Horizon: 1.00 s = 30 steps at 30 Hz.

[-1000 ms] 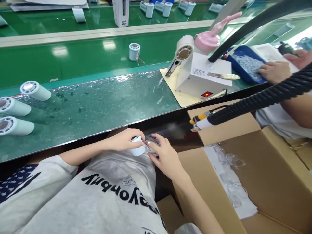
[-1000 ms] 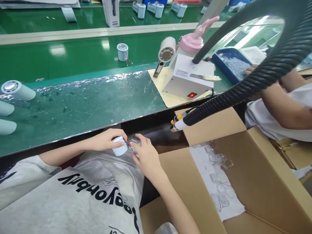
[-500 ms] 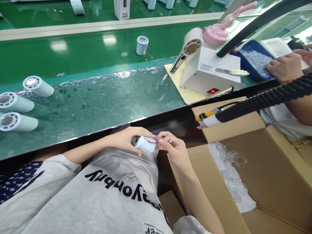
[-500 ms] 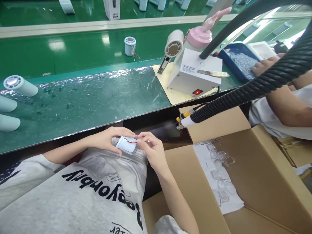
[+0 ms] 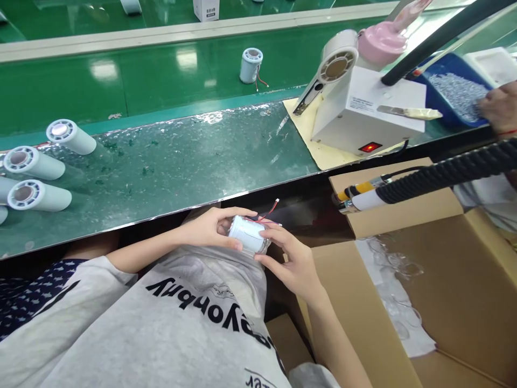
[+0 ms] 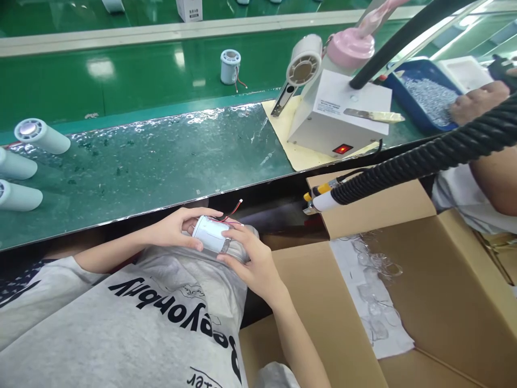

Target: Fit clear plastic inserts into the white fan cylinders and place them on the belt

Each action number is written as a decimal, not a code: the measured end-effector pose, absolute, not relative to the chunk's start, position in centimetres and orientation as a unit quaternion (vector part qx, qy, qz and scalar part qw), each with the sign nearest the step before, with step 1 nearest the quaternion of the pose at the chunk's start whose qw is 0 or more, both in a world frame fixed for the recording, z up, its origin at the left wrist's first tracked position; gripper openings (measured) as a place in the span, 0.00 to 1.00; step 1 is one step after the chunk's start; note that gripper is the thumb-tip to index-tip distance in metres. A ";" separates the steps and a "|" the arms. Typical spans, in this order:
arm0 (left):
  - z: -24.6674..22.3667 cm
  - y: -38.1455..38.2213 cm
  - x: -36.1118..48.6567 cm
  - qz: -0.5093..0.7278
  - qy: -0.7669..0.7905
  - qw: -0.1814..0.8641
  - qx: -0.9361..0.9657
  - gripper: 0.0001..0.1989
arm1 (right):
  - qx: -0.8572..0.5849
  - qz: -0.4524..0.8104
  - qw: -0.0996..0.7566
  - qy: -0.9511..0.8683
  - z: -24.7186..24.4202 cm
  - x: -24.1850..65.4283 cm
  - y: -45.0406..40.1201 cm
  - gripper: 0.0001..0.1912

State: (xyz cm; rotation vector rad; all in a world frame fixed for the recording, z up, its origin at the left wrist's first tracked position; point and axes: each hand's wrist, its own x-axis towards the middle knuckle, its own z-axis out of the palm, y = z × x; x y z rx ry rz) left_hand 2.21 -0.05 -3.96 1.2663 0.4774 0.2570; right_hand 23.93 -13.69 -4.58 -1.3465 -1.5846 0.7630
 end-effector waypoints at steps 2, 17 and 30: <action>-3.9 0.0 2.1 0.114 0.223 0.776 0.579 0.41 | -0.551 0.326 0.441 -0.630 -4.5 24.0 -13.8 0.18; -3.5 0.8 2.1 0.146 0.132 0.679 0.707 0.37 | -0.534 0.459 0.491 -0.512 -4.2 23.8 -13.6 0.21; -3.4 0.9 1.7 0.157 0.100 0.617 0.764 0.35 | -0.536 0.545 0.482 -0.429 -3.3 23.6 -13.1 0.24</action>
